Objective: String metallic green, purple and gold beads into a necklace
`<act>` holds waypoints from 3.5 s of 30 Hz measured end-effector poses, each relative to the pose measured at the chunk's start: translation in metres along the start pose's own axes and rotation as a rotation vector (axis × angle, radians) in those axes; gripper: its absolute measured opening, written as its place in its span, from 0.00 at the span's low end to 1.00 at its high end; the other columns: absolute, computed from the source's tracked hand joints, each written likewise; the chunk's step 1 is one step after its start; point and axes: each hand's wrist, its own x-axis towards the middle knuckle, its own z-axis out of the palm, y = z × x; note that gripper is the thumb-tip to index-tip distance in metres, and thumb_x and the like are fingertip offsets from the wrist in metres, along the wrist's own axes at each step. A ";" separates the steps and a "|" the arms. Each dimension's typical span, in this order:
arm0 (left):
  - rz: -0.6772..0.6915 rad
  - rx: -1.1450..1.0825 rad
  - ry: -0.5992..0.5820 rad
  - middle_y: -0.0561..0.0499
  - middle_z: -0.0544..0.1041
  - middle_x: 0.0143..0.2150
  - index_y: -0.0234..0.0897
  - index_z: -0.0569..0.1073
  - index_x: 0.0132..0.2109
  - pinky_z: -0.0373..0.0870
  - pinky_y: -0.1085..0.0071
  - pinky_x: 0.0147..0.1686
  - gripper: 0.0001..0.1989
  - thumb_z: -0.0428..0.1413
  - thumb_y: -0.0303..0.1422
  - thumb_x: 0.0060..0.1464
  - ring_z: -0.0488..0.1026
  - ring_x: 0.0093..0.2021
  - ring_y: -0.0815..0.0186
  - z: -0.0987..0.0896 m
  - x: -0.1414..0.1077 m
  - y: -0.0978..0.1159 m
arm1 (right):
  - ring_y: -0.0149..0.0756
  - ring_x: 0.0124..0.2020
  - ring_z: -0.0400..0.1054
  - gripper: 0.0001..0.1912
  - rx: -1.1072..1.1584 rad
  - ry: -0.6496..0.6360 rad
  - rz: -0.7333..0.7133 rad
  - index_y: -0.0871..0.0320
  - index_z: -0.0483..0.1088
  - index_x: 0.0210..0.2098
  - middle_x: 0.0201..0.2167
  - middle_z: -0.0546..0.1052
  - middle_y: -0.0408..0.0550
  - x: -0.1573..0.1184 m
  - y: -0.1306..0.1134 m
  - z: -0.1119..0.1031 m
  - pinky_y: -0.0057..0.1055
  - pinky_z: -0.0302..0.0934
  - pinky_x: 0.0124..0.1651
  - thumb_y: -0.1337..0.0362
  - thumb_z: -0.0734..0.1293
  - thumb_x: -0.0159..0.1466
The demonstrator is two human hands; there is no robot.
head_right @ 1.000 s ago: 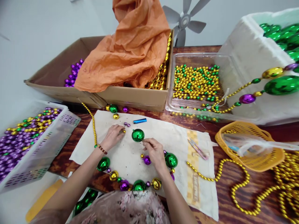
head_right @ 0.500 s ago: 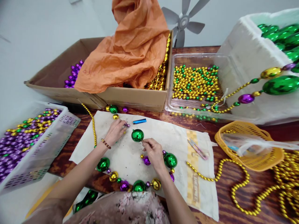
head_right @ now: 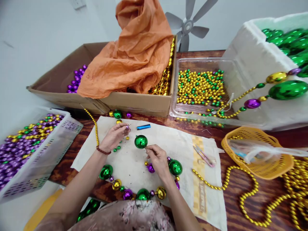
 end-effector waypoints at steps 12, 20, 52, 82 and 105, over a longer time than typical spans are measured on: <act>-0.105 -0.384 -0.055 0.49 0.79 0.36 0.35 0.79 0.45 0.74 0.68 0.40 0.09 0.63 0.30 0.56 0.77 0.36 0.67 -0.002 -0.012 0.007 | 0.32 0.24 0.71 0.08 -0.037 -0.051 -0.047 0.57 0.77 0.32 0.28 0.74 0.43 -0.006 -0.002 -0.001 0.28 0.66 0.28 0.61 0.66 0.63; -0.076 -0.346 -0.063 0.48 0.79 0.36 0.33 0.79 0.44 0.74 0.67 0.39 0.10 0.64 0.32 0.55 0.77 0.35 0.66 -0.001 -0.014 0.007 | 0.31 0.24 0.71 0.08 -0.072 -0.064 -0.059 0.57 0.77 0.32 0.27 0.73 0.42 -0.005 -0.001 -0.001 0.27 0.65 0.29 0.62 0.66 0.63; 0.341 0.305 0.067 0.49 0.79 0.36 0.35 0.79 0.35 0.72 0.74 0.27 0.11 0.64 0.40 0.53 0.76 0.29 0.69 0.038 -0.039 0.016 | 0.36 0.28 0.74 0.09 -0.292 -0.248 0.118 0.57 0.75 0.31 0.25 0.78 0.44 0.025 0.000 -0.021 0.29 0.64 0.34 0.63 0.62 0.60; 0.415 0.374 0.175 0.49 0.81 0.36 0.36 0.78 0.43 0.79 0.68 0.35 0.13 0.62 0.41 0.56 0.79 0.31 0.66 -0.005 -0.050 0.048 | 0.31 0.27 0.69 0.07 -0.251 -0.276 -0.280 0.54 0.67 0.37 0.24 0.73 0.40 0.031 -0.044 0.016 0.27 0.63 0.35 0.64 0.59 0.71; -0.055 1.136 0.453 0.36 0.81 0.39 0.37 0.74 0.36 0.67 0.53 0.50 0.16 0.60 0.47 0.53 0.76 0.50 0.43 -0.047 0.058 0.017 | 0.32 0.25 0.72 0.04 0.164 -0.099 -0.400 0.54 0.71 0.41 0.24 0.74 0.40 0.001 -0.131 -0.004 0.30 0.68 0.29 0.62 0.65 0.70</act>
